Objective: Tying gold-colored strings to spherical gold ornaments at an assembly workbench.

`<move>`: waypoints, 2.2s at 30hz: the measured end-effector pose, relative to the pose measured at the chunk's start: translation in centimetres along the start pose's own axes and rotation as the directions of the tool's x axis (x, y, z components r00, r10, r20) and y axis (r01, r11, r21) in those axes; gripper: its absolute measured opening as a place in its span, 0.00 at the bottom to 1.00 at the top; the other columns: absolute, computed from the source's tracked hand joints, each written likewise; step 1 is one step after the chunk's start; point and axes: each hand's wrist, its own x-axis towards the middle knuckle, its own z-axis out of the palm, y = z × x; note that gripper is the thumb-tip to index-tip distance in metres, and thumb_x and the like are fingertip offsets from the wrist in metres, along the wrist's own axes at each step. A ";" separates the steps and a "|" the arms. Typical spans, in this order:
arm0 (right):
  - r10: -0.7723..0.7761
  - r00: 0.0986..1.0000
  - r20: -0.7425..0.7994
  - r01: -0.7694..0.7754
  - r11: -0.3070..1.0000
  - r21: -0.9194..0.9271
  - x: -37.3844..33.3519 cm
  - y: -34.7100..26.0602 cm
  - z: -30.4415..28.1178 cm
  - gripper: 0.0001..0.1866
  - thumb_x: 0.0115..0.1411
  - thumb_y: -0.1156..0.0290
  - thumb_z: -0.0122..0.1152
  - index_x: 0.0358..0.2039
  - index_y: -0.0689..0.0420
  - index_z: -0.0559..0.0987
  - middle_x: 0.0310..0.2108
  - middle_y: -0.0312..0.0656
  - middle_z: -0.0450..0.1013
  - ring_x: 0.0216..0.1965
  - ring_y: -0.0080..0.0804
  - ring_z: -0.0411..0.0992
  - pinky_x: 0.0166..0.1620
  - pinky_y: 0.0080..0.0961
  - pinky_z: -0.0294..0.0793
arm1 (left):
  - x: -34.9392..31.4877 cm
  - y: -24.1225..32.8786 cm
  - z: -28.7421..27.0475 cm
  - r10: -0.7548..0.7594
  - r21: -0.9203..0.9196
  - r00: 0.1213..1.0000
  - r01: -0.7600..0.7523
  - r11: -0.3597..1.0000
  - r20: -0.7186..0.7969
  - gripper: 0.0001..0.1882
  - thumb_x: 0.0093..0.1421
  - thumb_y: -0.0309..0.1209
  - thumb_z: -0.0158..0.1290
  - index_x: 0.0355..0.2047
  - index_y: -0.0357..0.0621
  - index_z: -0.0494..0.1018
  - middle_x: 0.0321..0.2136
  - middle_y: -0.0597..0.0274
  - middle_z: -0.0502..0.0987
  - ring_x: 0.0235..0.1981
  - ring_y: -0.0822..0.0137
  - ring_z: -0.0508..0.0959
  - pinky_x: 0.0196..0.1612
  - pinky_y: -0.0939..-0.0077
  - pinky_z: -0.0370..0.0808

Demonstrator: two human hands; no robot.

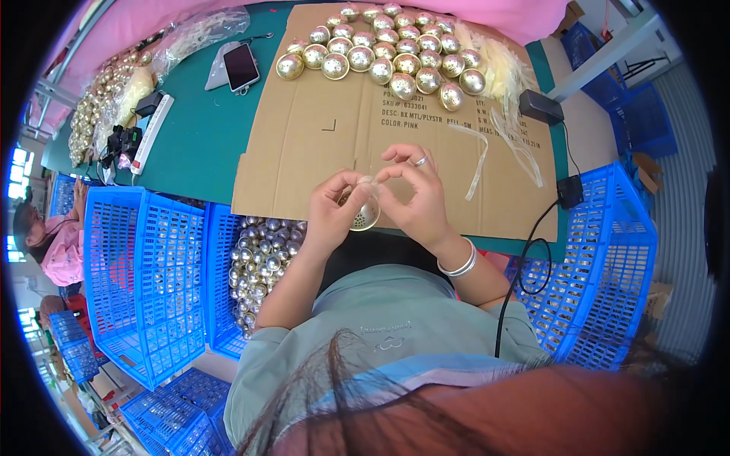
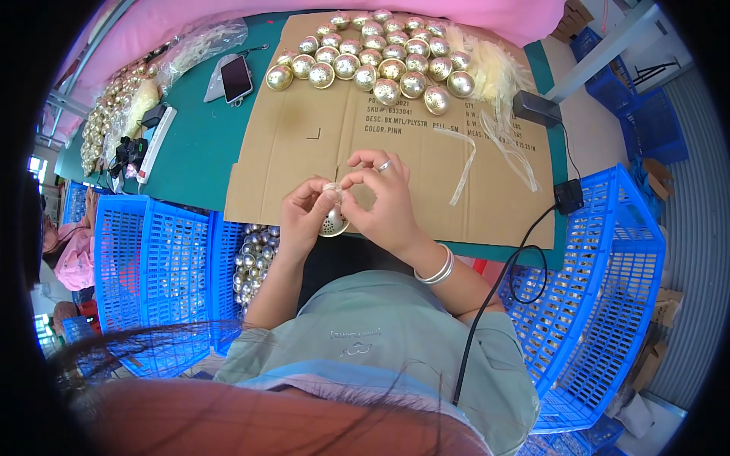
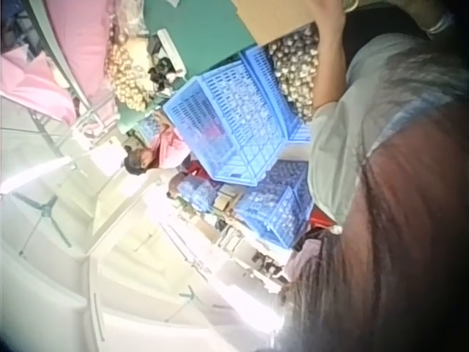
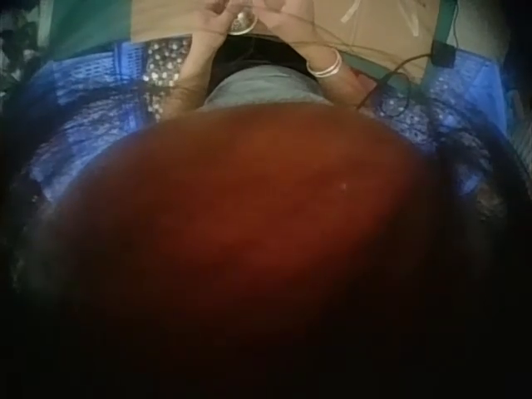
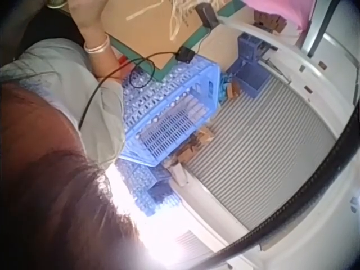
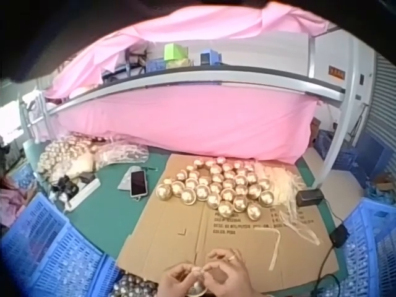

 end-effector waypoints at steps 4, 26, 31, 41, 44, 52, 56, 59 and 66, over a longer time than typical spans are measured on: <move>0.059 0.998 -0.006 -0.059 0.998 0.015 0.0 0.5 0.0 0.04 0.47 0.78 0.60 0.24 0.59 0.75 0.39 0.41 0.67 0.42 0.33 0.66 0.47 0.28 0.65 | 0.0 0.7 0.9 -0.083 -0.014 0.996 0.084 0.996 0.037 0.06 0.62 0.26 0.51 0.37 0.35 0.72 0.29 0.66 0.75 0.31 0.78 0.74 0.36 0.83 0.72; 0.263 0.953 0.151 -0.297 0.910 0.290 -0.4 2.6 -2.2 0.01 0.51 0.79 0.55 0.26 0.60 0.72 0.39 0.39 0.67 0.41 0.28 0.66 0.48 0.24 0.63 | 0.7 0.8 0.9 -0.287 0.078 0.950 0.279 0.957 0.126 0.10 0.65 0.32 0.48 0.33 0.38 0.73 0.22 0.74 0.71 0.22 0.84 0.67 0.26 0.89 0.63; 0.109 0.951 0.290 -0.176 0.961 0.214 0.0 1.7 -3.9 0.13 0.49 0.75 0.61 0.37 0.58 0.78 0.40 0.42 0.70 0.45 0.31 0.67 0.51 0.30 0.64 | 0.6 0.4 0.7 -0.284 0.079 0.958 0.281 0.957 0.041 0.10 0.64 0.33 0.49 0.32 0.38 0.73 0.20 0.74 0.71 0.19 0.84 0.66 0.23 0.91 0.62; -0.205 0.946 0.250 0.235 0.968 -0.093 0.1 2.6 -2.5 0.06 0.48 0.69 0.66 0.27 0.55 0.81 0.18 0.37 0.71 0.26 0.35 0.69 0.45 0.33 0.67 | 0.0 0.5 0.4 -0.256 0.040 0.952 0.253 0.967 0.164 0.07 0.64 0.29 0.50 0.32 0.37 0.72 0.23 0.70 0.73 0.24 0.83 0.70 0.26 0.88 0.66; -0.100 0.962 0.253 0.120 0.991 -0.065 0.0 2.8 -2.5 0.04 0.48 0.74 0.66 0.26 0.57 0.81 0.18 0.40 0.71 0.25 0.35 0.69 0.40 0.30 0.69 | -0.1 1.4 0.3 -0.265 0.150 0.954 0.244 0.958 0.139 0.05 0.62 0.27 0.51 0.33 0.37 0.71 0.23 0.69 0.74 0.24 0.81 0.71 0.28 0.87 0.68; 0.442 0.690 0.573 -0.654 0.720 0.232 0.6 2.6 -3.3 0.09 0.59 0.69 0.59 0.28 0.62 0.78 0.16 0.29 0.69 0.20 0.13 0.64 0.27 0.12 0.61 | 0.2 1.1 -0.3 -0.224 0.419 0.971 0.172 0.891 0.079 0.07 0.58 0.25 0.56 0.34 0.35 0.72 0.23 0.68 0.74 0.21 0.80 0.72 0.27 0.86 0.69; 0.406 0.649 0.644 -0.695 0.661 0.283 0.7 3.3 -3.1 0.10 0.59 0.68 0.59 0.27 0.61 0.77 0.16 0.30 0.69 0.19 0.13 0.63 0.26 0.12 0.59 | 0.5 1.1 -0.4 0.017 0.610 0.976 -0.149 0.779 0.216 0.05 0.57 0.24 0.55 0.32 0.34 0.73 0.22 0.68 0.74 0.21 0.80 0.71 0.24 0.86 0.68; 0.403 0.609 0.684 -0.744 0.589 0.316 0.4 4.1 -3.2 0.10 0.58 0.67 0.60 0.27 0.62 0.77 0.16 0.31 0.69 0.19 0.14 0.64 0.25 0.13 0.58 | 0.6 1.2 -0.7 -0.023 0.561 0.981 -0.091 0.822 0.193 0.04 0.58 0.23 0.55 0.31 0.34 0.73 0.21 0.68 0.73 0.19 0.80 0.71 0.22 0.86 0.67; 0.305 0.562 0.769 -0.800 0.438 0.410 -0.1 5.1 -3.3 0.12 0.59 0.65 0.59 0.34 0.63 0.78 0.18 0.36 0.72 0.22 0.19 0.68 0.29 0.15 0.64 | 0.1 1.4 -0.4 -0.172 0.397 0.975 0.104 0.912 0.139 0.04 0.61 0.24 0.51 0.31 0.34 0.71 0.16 0.70 0.69 0.18 0.82 0.68 0.20 0.87 0.63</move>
